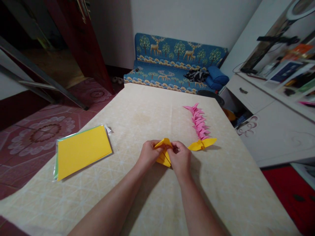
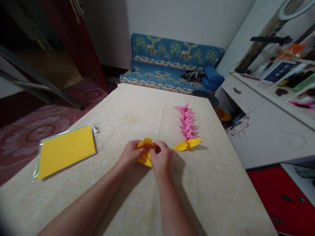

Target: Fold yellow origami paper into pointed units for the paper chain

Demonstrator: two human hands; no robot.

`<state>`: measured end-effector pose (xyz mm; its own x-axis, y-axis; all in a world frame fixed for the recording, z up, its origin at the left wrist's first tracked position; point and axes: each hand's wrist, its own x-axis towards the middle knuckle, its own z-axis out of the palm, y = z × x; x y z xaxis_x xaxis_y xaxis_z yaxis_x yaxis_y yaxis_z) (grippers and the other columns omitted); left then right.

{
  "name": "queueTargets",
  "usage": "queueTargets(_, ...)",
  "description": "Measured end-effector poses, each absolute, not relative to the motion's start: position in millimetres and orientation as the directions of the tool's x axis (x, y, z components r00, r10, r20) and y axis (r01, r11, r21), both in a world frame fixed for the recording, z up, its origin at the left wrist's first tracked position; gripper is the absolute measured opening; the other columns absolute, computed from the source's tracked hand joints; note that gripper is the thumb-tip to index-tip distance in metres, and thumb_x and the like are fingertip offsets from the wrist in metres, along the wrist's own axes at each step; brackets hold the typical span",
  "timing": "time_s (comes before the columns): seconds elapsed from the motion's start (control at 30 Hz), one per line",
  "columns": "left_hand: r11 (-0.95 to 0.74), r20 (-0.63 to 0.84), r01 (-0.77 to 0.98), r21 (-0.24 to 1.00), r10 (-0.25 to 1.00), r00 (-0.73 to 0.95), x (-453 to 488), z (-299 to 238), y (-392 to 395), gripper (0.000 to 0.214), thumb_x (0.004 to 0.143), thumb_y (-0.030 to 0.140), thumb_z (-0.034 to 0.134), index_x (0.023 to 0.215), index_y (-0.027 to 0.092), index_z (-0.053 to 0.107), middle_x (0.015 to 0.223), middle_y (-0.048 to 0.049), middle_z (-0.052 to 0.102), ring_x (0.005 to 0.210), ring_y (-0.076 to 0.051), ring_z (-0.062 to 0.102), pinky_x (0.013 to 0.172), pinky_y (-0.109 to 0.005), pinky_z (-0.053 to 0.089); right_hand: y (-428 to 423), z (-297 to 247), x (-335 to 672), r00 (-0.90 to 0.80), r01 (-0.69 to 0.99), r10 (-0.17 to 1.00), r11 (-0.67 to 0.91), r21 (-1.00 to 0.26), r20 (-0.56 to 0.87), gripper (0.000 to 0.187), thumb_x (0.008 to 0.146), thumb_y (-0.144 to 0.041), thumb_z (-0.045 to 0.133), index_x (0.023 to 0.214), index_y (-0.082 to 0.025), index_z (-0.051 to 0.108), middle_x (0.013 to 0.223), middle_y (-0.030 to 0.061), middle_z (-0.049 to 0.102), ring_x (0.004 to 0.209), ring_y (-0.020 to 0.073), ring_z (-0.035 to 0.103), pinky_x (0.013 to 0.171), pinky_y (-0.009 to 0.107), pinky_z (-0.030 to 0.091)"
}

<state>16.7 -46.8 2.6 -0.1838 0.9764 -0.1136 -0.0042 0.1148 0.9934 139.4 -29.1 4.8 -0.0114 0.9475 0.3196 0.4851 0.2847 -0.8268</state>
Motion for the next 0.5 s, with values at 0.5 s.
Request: queueTargets(0.5,0.09,-0.065,0.106,0.99,0.973,-0.221,28,10,-53,0.022,0.072,0.023,0.05,0.072,0.01,0.068,0.061,-0.0011,0.06,0.052,-0.011,0.049,0.047,-0.019,0.034,-30,12,143,-0.076,0.694,0.881,0.382,-0.61,0.466,0.008,0.076,-0.017,0.054,0.079,-0.019,0.062,0.075,0.0024,0.063,0.068,0.0159,0.056,0.064,0.026,0.04)
